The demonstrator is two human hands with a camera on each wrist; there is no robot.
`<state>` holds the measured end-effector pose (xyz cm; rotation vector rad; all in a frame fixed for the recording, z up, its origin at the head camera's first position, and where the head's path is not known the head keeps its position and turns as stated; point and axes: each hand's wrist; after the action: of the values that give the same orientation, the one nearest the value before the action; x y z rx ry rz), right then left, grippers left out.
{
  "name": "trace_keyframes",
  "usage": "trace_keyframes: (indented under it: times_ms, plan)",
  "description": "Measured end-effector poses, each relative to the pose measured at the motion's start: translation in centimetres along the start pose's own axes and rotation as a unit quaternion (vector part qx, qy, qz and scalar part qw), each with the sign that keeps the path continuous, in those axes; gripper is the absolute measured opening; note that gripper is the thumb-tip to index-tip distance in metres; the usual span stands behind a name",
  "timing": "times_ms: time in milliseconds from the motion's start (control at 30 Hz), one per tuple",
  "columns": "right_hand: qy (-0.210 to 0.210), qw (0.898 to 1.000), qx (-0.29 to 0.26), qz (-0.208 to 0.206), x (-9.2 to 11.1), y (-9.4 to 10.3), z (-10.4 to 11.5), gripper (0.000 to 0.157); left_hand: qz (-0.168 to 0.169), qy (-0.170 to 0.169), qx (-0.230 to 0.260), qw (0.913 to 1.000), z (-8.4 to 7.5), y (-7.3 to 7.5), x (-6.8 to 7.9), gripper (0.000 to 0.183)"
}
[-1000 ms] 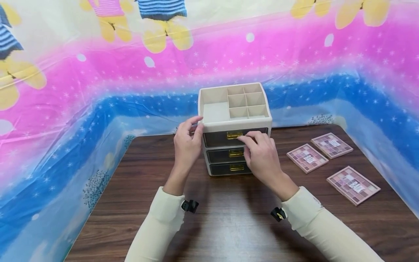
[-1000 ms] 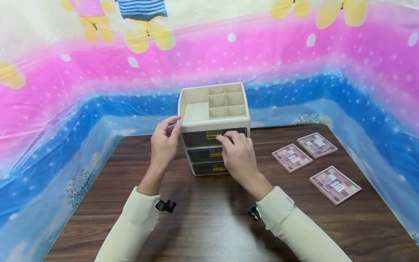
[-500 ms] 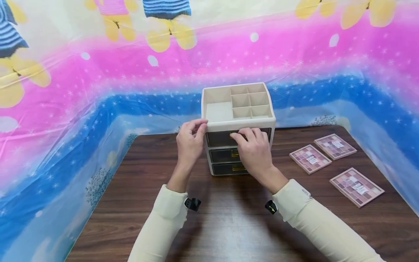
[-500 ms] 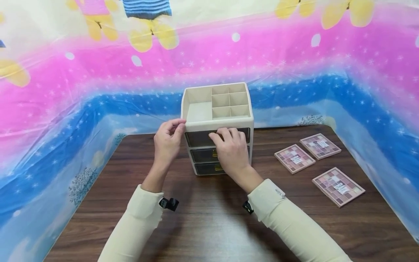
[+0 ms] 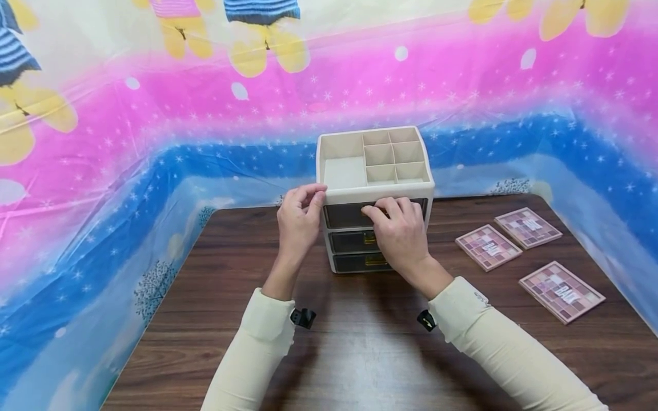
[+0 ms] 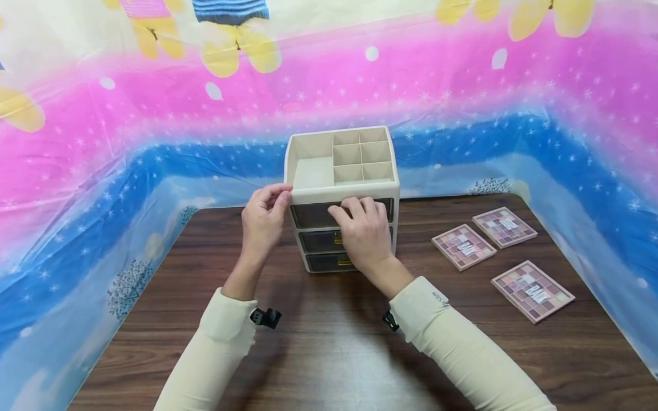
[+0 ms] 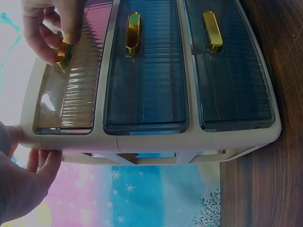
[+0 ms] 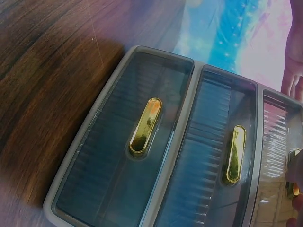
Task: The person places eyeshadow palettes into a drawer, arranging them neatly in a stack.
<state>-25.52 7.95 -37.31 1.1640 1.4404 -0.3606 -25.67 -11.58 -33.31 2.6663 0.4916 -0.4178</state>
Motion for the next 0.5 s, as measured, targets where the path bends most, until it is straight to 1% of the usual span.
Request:
trace_keyframes:
  times_ms: [400,500]
  plan:
    - [0.0,1.0,-0.01,0.007,0.05,0.17,0.03,0.021,0.007,0.003,0.003,1.0,-0.07,0.03,0.05,0.02]
    - [0.004,1.0,-0.006,0.001,0.03,0.25,0.07,0.021,0.008,0.006,0.001,0.9999,-0.17,0.08,0.05,0.02]
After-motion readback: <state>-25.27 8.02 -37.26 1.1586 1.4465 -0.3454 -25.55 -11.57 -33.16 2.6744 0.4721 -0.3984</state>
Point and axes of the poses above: each hand's wrist, its own x-axis away from the middle knuckle, its own y-axis out of the back of the hand, z = x × y, and after that the axes turned 13 degrees about y, right-handed
